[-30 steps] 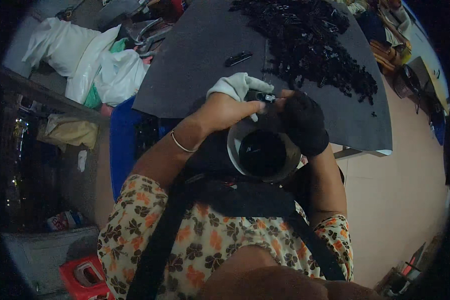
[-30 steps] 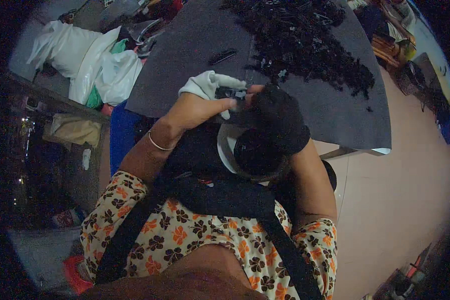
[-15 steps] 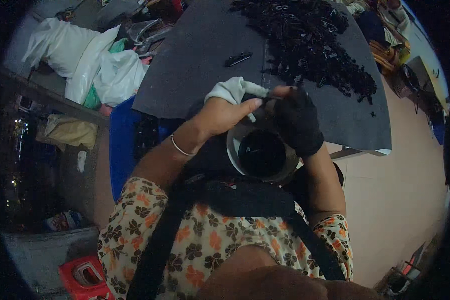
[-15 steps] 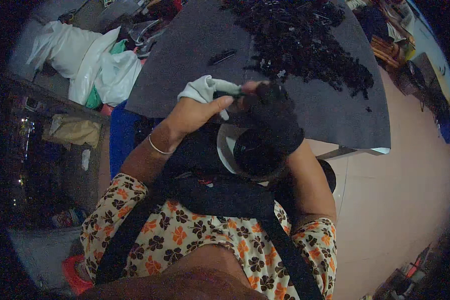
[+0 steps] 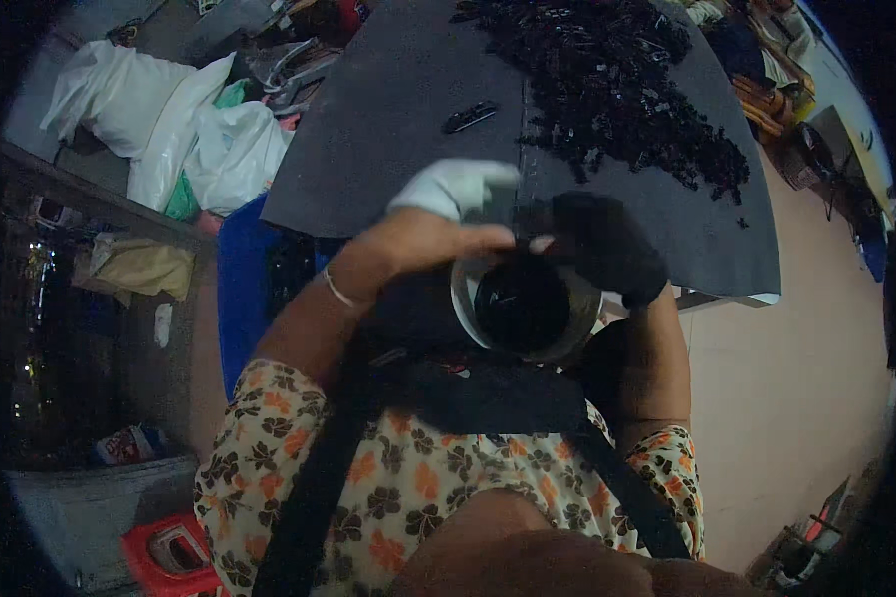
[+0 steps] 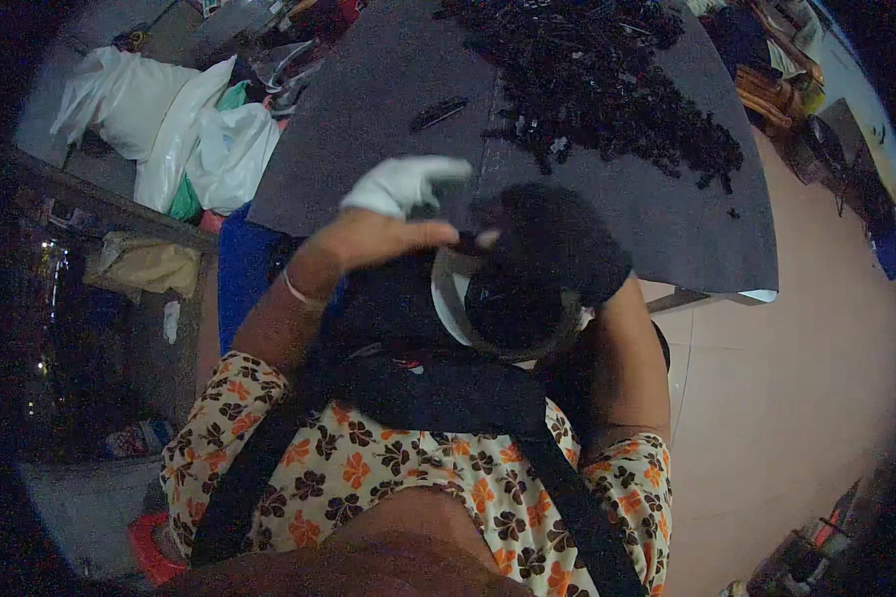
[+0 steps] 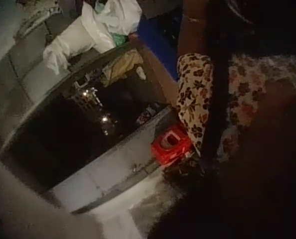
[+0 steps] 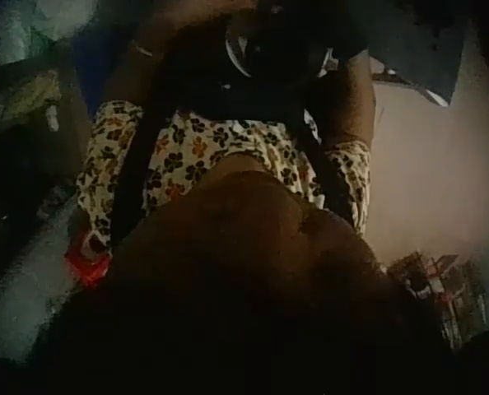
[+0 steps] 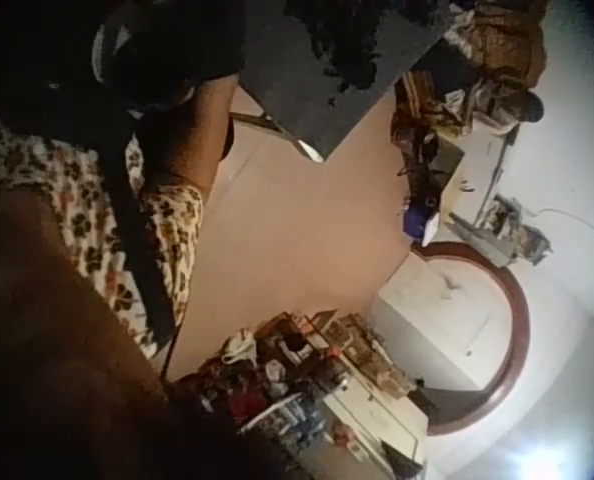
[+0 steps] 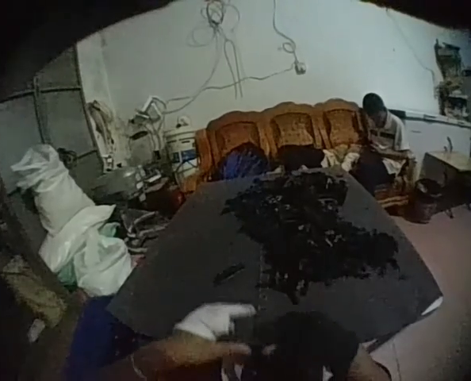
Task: Sorting small black manufacturing parts on a workbench and placing them into a container.
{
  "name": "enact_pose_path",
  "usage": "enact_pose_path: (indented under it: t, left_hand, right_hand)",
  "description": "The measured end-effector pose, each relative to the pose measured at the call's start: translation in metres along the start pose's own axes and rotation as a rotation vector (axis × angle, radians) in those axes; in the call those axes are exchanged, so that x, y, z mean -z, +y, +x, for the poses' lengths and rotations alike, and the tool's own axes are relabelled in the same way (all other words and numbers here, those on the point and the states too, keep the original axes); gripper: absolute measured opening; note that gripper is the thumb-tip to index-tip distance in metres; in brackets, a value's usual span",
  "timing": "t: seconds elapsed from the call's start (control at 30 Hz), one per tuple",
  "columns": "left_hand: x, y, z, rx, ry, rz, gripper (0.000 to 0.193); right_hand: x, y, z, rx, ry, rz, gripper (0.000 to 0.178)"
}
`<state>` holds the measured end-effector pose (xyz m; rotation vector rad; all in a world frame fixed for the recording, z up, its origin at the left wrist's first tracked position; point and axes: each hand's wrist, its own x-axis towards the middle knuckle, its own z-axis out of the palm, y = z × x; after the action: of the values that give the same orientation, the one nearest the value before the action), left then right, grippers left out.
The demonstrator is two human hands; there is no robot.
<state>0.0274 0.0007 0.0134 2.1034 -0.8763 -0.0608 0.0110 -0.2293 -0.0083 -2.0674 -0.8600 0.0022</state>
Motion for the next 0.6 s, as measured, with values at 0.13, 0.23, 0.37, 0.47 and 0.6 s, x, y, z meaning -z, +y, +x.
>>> enact_pose_path:
  t: [0.13,0.23,0.37,0.47,0.6]
  left_hand:
    - [0.023,-0.065,0.039,-0.011,0.359,0.769,0.052]
    - [0.024,-0.075,0.060,0.201,0.193,0.701,0.039]
    - [0.014,-0.105,0.062,0.213,0.330,0.743,0.031]
    - [0.009,-0.070,0.045,0.021,0.322,0.585,0.029]
    - [0.000,-0.031,0.030,0.059,0.182,0.098,0.028]
  right_hand:
    - [0.003,0.008,0.012,-0.119,0.385,-0.546,0.028]
    - [0.000,0.022,0.019,-0.079,0.488,-0.666,0.025]
    - [0.001,0.018,0.019,-0.095,0.391,-0.676,0.027]
    - [0.000,0.023,0.014,-0.061,0.445,-0.375,0.021]
    - [-0.012,0.020,0.016,-0.083,0.435,-0.152,0.021]
